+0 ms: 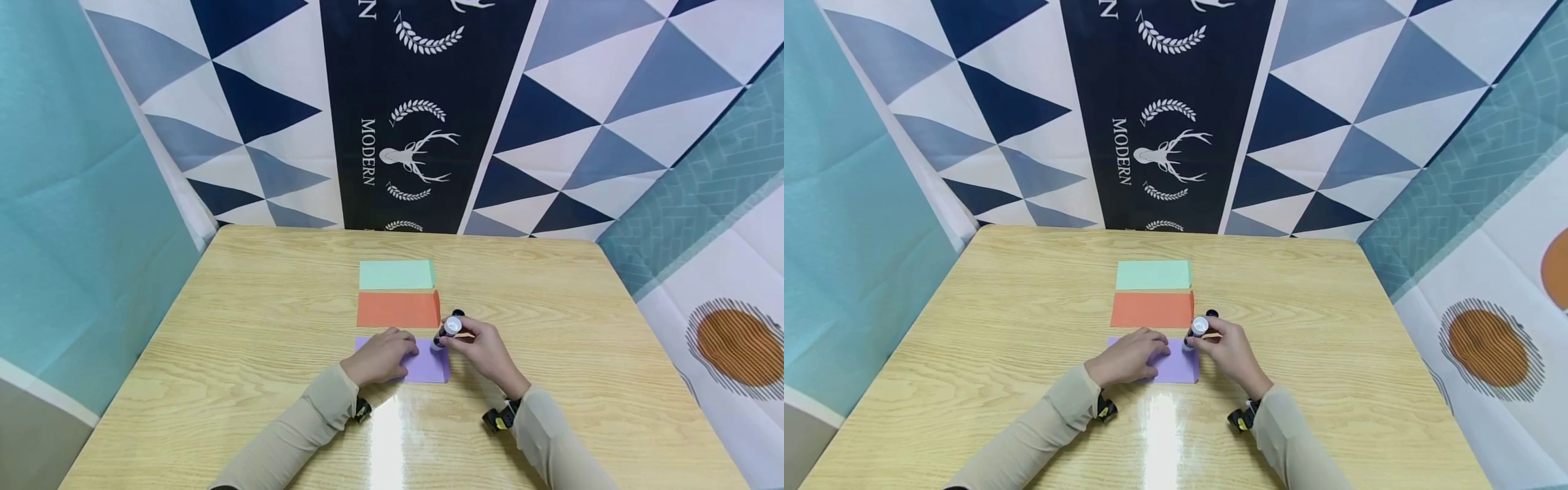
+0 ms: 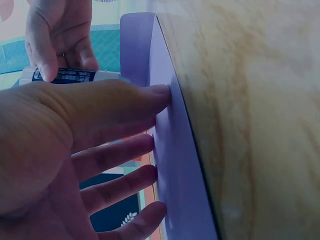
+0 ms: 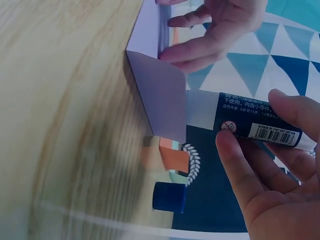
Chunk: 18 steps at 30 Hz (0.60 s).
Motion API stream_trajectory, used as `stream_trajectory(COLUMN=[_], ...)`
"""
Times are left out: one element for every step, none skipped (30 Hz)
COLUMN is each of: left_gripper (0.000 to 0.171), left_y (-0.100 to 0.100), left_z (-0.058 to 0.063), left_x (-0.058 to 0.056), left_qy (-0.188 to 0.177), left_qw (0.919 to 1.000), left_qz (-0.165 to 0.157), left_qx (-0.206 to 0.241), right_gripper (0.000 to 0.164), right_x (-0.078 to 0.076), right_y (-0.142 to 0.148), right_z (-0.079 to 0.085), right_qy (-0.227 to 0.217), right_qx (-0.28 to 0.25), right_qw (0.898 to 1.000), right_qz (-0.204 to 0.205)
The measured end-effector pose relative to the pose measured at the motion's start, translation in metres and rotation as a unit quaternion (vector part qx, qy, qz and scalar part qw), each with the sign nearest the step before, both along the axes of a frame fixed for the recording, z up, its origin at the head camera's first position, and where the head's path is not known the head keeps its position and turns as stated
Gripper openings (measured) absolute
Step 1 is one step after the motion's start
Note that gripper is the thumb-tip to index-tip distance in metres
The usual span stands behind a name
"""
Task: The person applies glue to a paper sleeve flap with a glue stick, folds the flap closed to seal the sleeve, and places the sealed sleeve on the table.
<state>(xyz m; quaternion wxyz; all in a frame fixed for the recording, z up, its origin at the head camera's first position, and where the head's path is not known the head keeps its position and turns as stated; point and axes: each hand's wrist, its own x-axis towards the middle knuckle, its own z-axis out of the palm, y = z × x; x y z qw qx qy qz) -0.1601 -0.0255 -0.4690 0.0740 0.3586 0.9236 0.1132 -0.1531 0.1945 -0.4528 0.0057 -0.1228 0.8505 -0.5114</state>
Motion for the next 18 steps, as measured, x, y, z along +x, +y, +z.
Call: stream_trajectory(left_gripper=[0.039,0.039,0.04,0.041,0.041,0.041,0.041,0.041,0.041,0.041,0.042,0.042,0.042,0.042,0.043,0.042,0.042,0.042], left_y=[0.0,0.0,0.0,0.0,0.0002,0.0003,0.0006,0.0009,0.0012,0.0017,0.002,0.0023,0.0026,0.0028,0.0031,0.0032,0.0033,0.0033], left_z=[0.0001,0.0002,0.0005,0.0007,0.0008,0.001,0.001,0.0011,0.0012,0.0011,0.0008,0.0008,0.0007,0.0005,0.0005,0.0005,0.0003,0.0004], left_x=[-0.0001,-0.0002,-0.0001,-0.0001,-0.0002,-0.0003,-0.0004,-0.0004,-0.0005,-0.0007,-0.0008,-0.001,-0.0011,-0.0013,-0.0013,-0.0013,-0.0013,-0.0014], left_qy=[0.002,0.003,0.003,0.003,0.004,0.003,0.002,0.001,0.001,0.001,0.0,-0.001,-0.001,-0.002,-0.003,-0.004,-0.007,-0.008], left_qw=[1.0,1.0,1.0,0.9999,0.9998,0.9997,0.9997,0.9996,0.9996,0.9995,0.9994,0.9994,0.9994,0.9994,0.9994,0.9993,0.9993,0.9993], left_qz=[-0.003,-0.006,-0.008,-0.012,-0.014,-0.016,-0.017,-0.018,-0.019,-0.02,-0.02,-0.02,-0.019,-0.018,-0.018,-0.016,-0.015,-0.014], left_qx=[0.0,-0.002,-0.004,-0.007,-0.012,-0.016,-0.018,-0.021,-0.023,-0.025,-0.027,-0.028,-0.029,-0.03,-0.031,-0.032,-0.033,-0.034], right_gripper=[0.024,0.024,0.024,0.024,0.024,0.023,0.023,0.024,0.024,0.024,0.025,0.026,0.026,0.027,0.027,0.027,0.026,0.025], right_x=[-0.0002,-0.0004,-0.0007,-0.0009,-0.0011,-0.0012,-0.0011,-0.0012,-0.0012,-0.0012,-0.0014,-0.0018,-0.002,-0.0025,-0.0029,-0.0033,-0.0036,-0.0037], right_y=[-0.0005,-0.0009,-0.0015,-0.002,-0.0025,-0.0029,-0.0035,-0.0038,-0.0041,-0.0042,-0.0044,-0.0044,-0.0046,-0.0046,-0.0048,-0.0049,-0.0051,-0.0055], right_z=[-0.0009,-0.0019,-0.0029,-0.0036,-0.0042,-0.0046,-0.0049,-0.0052,-0.0054,-0.0056,-0.006,-0.0066,-0.0071,-0.0077,-0.0085,-0.0091,-0.0096,-0.0101], right_qy=[-0.002,-0.004,-0.005,-0.007,-0.009,-0.01,-0.01,-0.01,-0.01,-0.01,-0.008,-0.006,-0.004,-0.001,0.001,0.004,0.007,0.01], right_qx=[0.0,0.002,0.002,0.004,0.004,0.005,0.007,0.01,0.013,0.017,0.021,0.025,0.028,0.029,0.029,0.03,0.03,0.03], right_qw=[1.0,1.0,1.0,1.0,1.0,1.0,1.0,1.0,1.0,1.0,1.0,1.0,1.0,1.0,1.0,0.999,0.999,0.999], right_qz=[0.003,0.007,0.01,0.012,0.013,0.014,0.012,0.011,0.009,0.009,0.008,0.008,0.009,0.01,0.012,0.012,0.015,0.016])
